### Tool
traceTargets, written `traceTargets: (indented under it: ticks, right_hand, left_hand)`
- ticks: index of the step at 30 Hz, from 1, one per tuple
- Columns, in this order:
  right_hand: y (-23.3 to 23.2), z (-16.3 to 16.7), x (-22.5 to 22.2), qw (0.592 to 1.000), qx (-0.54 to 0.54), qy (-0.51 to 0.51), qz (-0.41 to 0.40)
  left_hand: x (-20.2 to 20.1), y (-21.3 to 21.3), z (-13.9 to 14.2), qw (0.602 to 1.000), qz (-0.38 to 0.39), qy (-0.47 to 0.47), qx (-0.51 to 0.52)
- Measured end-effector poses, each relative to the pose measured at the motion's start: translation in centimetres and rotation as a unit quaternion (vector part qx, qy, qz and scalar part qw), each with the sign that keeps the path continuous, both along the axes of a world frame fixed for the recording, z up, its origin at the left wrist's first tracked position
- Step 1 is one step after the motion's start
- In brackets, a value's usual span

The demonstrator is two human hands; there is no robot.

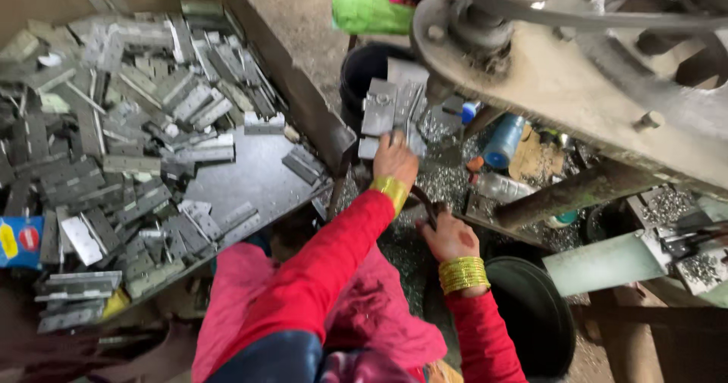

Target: The person repeatedly picks up metal plates from a bin, places them into a press machine, and operates the lever to process them. The processed plates are then returned to the bin. This cycle continues throughout the clip.

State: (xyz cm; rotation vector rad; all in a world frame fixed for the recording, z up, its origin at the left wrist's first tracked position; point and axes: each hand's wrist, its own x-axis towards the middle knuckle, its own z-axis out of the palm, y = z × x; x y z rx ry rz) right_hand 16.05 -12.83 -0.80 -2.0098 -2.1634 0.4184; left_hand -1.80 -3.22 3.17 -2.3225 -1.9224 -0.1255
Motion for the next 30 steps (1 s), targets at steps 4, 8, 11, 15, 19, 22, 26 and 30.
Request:
traceTargets:
  ticks: [4,8,11,15,19,22,26,30]
  right_hand:
    - [-3.8,-7.4,0.0,0.989,0.038,-0.143,0.016]
    - [-4.2,-12.8,1.1,0.993,-0.032,0.038,-0.104]
    - [-1.1,-13.4,3.9,0.991,-0.069,0.024,-0.114]
    - [-0.2,-13.8,5.0,0.997,0.013,-0.02,-0.077]
    - [-4.1,-15.0,2.3,0.976,-0.073,0.077,-0.192]
    - [-3.5,-13.2,1.9,0.986,-0.062,0.053,-0.148]
    - [-0.5,-9.2,3.2,0.991,-0.063,0.004,-0.119]
    - [-3.2,-9.8,1.5,0.986,-0.096,0.004,-0.135]
  left_hand:
    - [0.1,0.3,-0.2,0.999,-0.003,0.001,0.05]
    - [-1.0,0.7,-1.3,0.995,0.04,-0.028,0.087]
    - [-1.0,1.6,-2.1,0.999,0.02,-0.02,0.042]
    - [0.3,3.8,-3.2,0.998,0.047,-0.047,0.012]
    - [0.0,3.9,-3.9,0.986,0.053,-0.117,0.11]
    - [-1.2,3.6,-2.9,0.993,0.043,-0.089,0.062]
    - [-1.5,4.5,-0.5,0.997,0.024,0.038,-0.055]
    - [-1.1,4.5,-0.4,0.998,0.048,0.027,0.007]
